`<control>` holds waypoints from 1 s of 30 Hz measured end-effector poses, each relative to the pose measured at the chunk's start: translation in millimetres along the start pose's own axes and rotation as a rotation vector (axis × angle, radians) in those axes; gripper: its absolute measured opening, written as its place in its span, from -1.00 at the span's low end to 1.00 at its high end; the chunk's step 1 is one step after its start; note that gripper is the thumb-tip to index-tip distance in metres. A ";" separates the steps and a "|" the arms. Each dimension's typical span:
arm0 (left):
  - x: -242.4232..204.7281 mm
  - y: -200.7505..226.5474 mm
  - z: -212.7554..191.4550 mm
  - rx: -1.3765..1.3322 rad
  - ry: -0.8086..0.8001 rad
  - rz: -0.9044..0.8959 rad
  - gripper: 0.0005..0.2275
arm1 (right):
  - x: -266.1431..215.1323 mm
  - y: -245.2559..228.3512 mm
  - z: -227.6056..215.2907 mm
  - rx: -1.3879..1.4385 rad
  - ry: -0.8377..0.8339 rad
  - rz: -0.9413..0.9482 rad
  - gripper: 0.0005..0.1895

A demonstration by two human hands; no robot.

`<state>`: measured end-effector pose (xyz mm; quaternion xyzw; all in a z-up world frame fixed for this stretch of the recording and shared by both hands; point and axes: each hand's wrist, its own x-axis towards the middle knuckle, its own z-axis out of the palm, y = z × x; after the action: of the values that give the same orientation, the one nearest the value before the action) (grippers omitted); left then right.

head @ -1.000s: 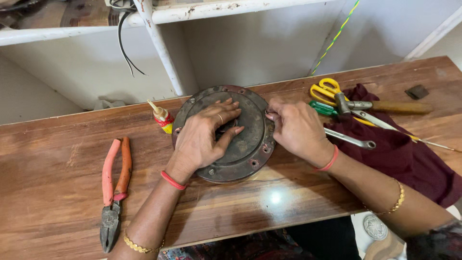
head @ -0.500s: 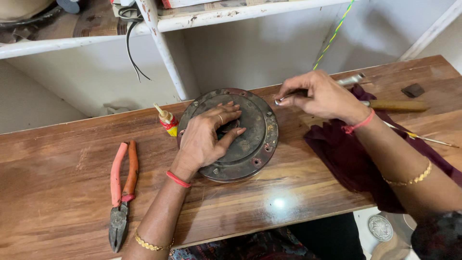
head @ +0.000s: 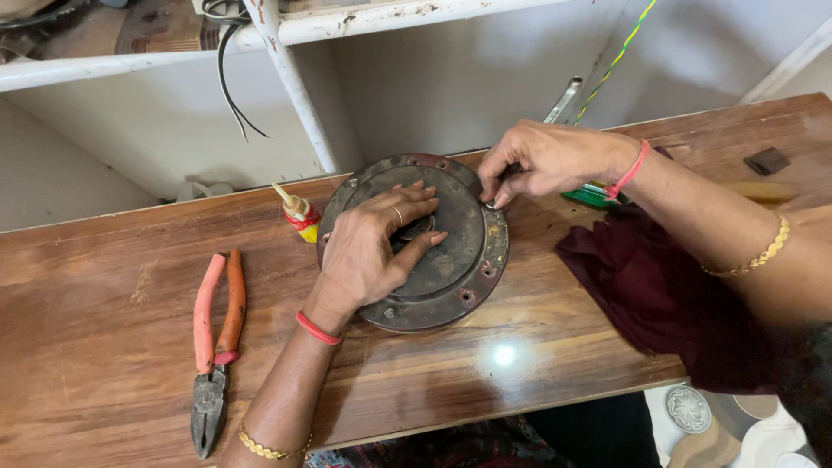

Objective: The person places small metal pieces into holes around the edge of a circular metal component, then uses a wrench to tighten the pieces. The person also briefly handles a pair of pliers.

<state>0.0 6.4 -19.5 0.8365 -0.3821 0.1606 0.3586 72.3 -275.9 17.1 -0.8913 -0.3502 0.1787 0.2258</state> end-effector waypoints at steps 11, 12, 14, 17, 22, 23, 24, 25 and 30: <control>-1.6 0.8 3.0 0.011 0.022 -0.037 -0.69 | -34.6 -42.3 78.9 -0.187 0.645 0.193 -0.90; -1.4 1.9 2.5 0.015 0.025 -0.035 -0.69 | -32.6 -49.8 85.3 -0.275 0.704 0.249 -0.88; -2.4 4.2 1.2 0.025 0.037 -0.043 -0.68 | -24.2 -64.3 94.2 -0.300 0.771 0.327 -0.90; -4.2 6.1 2.7 0.033 0.054 -0.051 -0.68 | -18.5 -77.5 98.3 -0.361 0.851 0.378 -0.92; -2.6 6.2 -0.2 0.023 0.057 -0.018 -0.67 | -44.7 -73.3 66.9 -0.104 0.872 0.248 -0.90; -3.9 6.3 -0.7 0.023 0.054 -0.032 -0.67 | -56.0 -69.1 58.7 -0.054 0.849 0.382 -0.87; -4.7 6.1 -1.1 0.022 0.051 -0.046 -0.67 | -59.1 -63.7 51.5 -0.033 0.810 0.313 -0.88; -3.4 6.0 -0.8 0.020 0.042 -0.053 -0.67 | -63.3 -56.8 43.7 -0.013 0.778 0.250 -0.89; -2.4 7.6 -1.6 0.008 0.040 -0.065 -0.67 | -42.5 -25.1 27.6 -0.006 0.491 0.015 -0.83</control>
<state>-7.3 5.4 -16.1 0.8465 -0.3466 0.1671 0.3679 16.2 -281.8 14.1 -0.9114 -0.2786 -0.0427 0.3000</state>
